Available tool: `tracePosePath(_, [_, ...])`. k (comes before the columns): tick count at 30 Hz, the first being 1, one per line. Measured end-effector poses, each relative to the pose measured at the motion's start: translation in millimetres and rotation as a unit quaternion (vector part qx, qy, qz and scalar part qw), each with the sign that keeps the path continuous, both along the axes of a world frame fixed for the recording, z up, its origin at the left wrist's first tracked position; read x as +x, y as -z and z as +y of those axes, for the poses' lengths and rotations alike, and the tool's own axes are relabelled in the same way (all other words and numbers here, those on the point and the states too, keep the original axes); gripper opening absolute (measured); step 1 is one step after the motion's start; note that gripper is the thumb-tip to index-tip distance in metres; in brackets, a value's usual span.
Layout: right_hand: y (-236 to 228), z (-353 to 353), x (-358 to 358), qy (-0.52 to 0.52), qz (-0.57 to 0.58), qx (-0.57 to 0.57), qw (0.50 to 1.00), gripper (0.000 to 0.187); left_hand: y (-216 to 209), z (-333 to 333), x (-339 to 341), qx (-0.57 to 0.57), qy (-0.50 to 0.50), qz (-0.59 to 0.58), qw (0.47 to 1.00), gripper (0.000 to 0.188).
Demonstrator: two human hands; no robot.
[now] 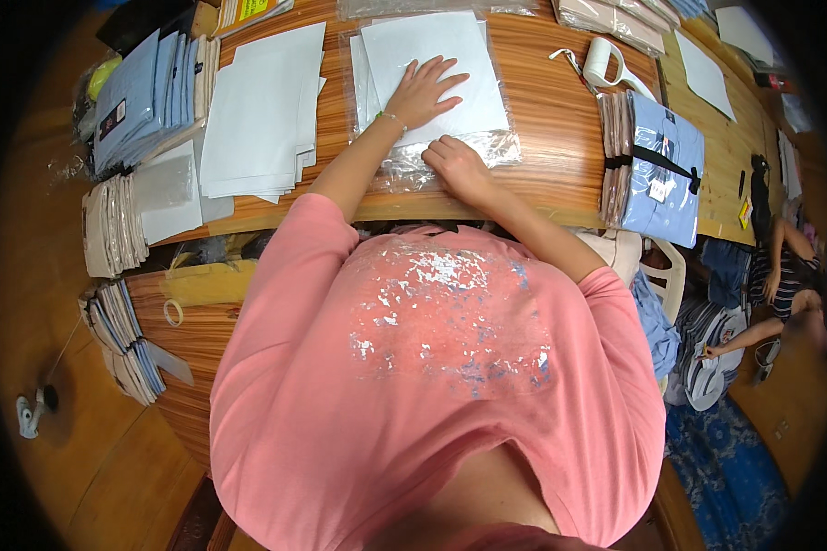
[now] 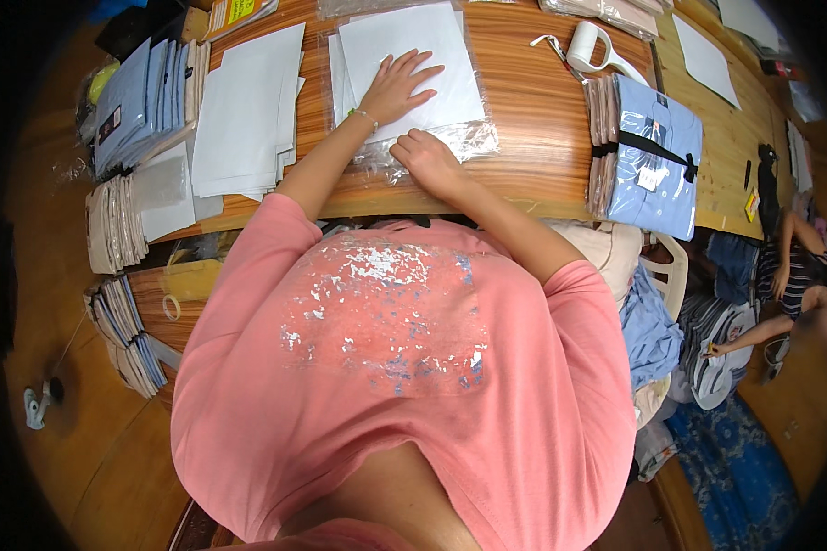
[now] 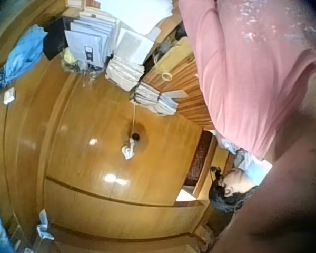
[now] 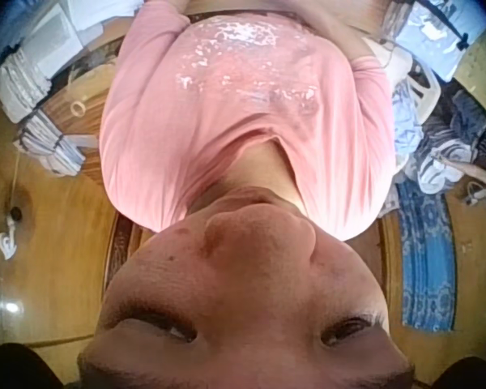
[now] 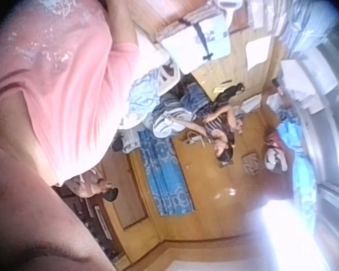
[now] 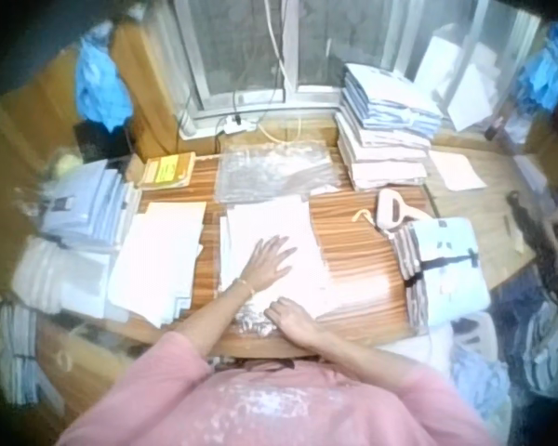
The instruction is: The person packages sheets of white paper into clear plastic bags by hand, sliding small stacks of paper into the bags and flattening them on a wooden desk.
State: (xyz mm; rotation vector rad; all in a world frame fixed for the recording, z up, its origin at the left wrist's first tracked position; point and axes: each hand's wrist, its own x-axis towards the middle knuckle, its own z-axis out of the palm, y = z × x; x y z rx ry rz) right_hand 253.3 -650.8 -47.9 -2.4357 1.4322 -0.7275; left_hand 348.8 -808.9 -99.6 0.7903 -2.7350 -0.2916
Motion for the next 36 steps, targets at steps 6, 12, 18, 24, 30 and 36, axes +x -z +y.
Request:
tracePosePath(6, [-27,48,-2,-0.078,-0.058,0.041,0.994,0.021,3,-14,8,-0.008,0.009,-0.01,1.0,0.048])
tracePosePath(12, [-22,27,-46,0.088,0.025,-0.072,0.993,0.033,-1,-16,6,-0.04,0.022,-0.011,0.999,0.046])
tracePosePath(18, [15,11,-79,0.051,0.014,0.097,0.994,0.015,-40,4,-24,0.016,0.129,-0.045,0.99,0.041])
tracePosePath(24, [3,2,-80,-0.003,-0.086,0.206,0.975,0.015,-12,14,-15,0.03,0.153,0.033,0.987,0.039])
tracePosePath(30, [3,4,-83,-0.004,0.003,0.139,0.99,0.009,-11,17,-19,0.019,0.159,0.026,0.987,0.039])
tracePosePath(36, [-43,48,-58,-0.031,0.138,0.019,0.99,0.007,-7,12,-16,0.037,0.13,0.022,0.991,0.04])
